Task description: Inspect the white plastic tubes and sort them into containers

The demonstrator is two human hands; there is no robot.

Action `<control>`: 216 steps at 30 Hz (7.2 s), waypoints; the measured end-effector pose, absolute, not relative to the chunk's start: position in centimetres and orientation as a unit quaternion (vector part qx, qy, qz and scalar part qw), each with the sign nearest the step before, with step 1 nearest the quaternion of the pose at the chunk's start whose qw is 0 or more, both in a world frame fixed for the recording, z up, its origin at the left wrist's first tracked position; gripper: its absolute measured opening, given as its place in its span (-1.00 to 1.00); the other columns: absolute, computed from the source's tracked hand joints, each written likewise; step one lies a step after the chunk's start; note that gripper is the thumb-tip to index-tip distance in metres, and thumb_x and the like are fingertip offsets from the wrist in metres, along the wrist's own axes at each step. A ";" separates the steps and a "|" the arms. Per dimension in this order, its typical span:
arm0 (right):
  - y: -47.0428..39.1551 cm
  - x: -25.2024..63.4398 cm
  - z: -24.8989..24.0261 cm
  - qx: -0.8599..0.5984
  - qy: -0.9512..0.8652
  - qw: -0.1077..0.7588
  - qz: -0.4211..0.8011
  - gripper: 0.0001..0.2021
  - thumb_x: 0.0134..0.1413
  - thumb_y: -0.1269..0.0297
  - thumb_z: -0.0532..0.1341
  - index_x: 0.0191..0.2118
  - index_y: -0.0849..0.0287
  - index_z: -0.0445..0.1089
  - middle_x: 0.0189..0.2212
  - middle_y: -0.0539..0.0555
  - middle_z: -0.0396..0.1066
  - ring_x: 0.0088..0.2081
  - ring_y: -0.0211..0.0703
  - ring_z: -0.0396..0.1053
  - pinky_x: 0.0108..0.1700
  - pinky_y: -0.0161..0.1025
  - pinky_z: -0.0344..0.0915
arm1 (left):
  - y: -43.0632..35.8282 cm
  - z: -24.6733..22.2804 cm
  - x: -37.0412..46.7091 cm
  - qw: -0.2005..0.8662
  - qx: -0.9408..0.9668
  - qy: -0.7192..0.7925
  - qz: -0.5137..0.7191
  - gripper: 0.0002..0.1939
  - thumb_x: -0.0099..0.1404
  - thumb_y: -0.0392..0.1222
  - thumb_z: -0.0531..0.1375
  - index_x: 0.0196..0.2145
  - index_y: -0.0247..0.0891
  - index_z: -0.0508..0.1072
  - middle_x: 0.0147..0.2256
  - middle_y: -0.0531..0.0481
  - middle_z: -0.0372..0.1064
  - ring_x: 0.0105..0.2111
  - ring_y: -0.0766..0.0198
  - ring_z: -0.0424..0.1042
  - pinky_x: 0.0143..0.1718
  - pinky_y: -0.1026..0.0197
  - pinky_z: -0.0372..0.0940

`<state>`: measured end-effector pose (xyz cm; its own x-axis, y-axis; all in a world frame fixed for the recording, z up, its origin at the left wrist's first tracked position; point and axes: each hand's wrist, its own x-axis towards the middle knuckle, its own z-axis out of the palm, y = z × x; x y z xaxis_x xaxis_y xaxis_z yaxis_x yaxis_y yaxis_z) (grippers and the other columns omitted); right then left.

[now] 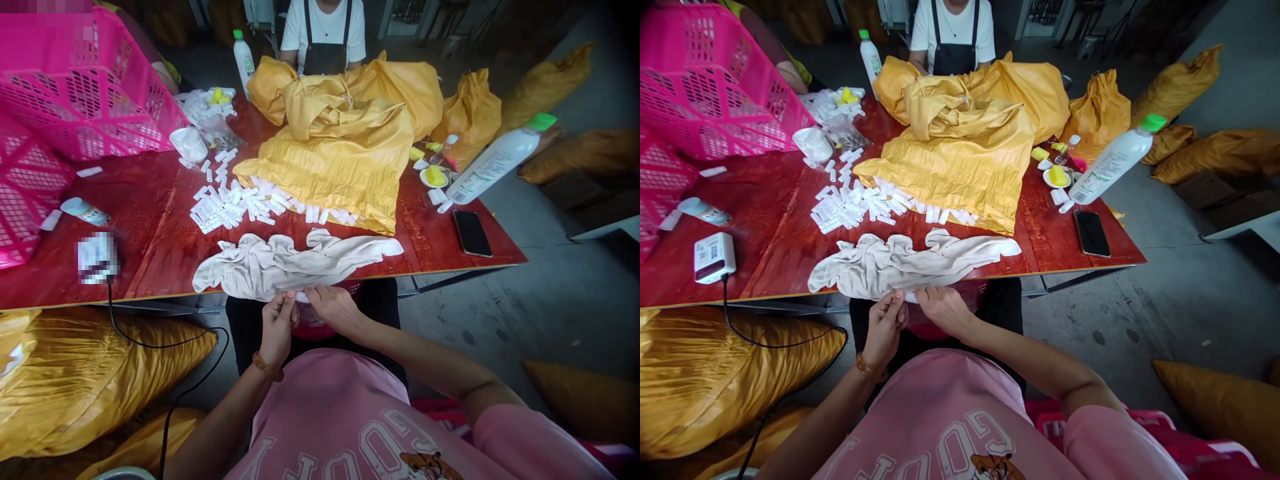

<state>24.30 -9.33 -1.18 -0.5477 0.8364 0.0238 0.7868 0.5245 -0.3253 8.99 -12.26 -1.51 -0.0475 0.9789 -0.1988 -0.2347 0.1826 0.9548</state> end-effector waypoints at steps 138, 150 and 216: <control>-9.7 25.4 -1.3 -0.447 -0.817 0.178 0.318 -0.76 0.19 0.49 0.06 -0.05 0.28 0.34 -0.24 0.15 0.48 -0.26 -0.13 0.44 -0.25 -0.31 0.31 | -10.7 -1.4 7.0 0.496 0.569 0.495 0.430 -0.56 0.42 -0.03 0.12 -0.58 -0.28 0.31 -0.60 0.09 0.17 -0.55 0.38 0.14 -0.47 0.29 0.07; -7.3 27.0 1.9 -0.305 -0.802 0.191 0.477 -0.72 0.41 0.27 -0.03 -0.06 0.24 0.38 -0.22 0.10 0.44 -0.22 -0.20 0.36 -0.14 -0.30 0.25 | -10.6 0.6 5.0 0.424 0.734 0.421 0.323 -0.88 0.42 -0.21 0.13 -0.15 -0.23 0.44 -0.31 0.00 0.40 -0.32 0.29 0.36 -0.25 0.28 0.24; -2.3 29.4 0.6 -0.483 -0.796 0.133 0.340 -0.74 0.36 0.29 0.04 -0.19 0.22 0.46 -0.30 0.07 0.52 -0.27 -0.21 0.47 -0.20 -0.34 0.32 | 10.4 -1.5 -7.2 0.068 0.563 0.793 0.222 -0.58 0.29 0.02 0.13 -0.12 -0.45 0.39 -0.13 -0.48 0.41 -0.11 -0.24 0.44 -0.15 -0.14 0.32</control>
<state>29.43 -2.35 0.57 -0.4980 0.8594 -0.1159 0.6783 0.3027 -0.6695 -7.21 10.39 -1.46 -0.3575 0.9229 0.1429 0.8627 0.2677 0.4290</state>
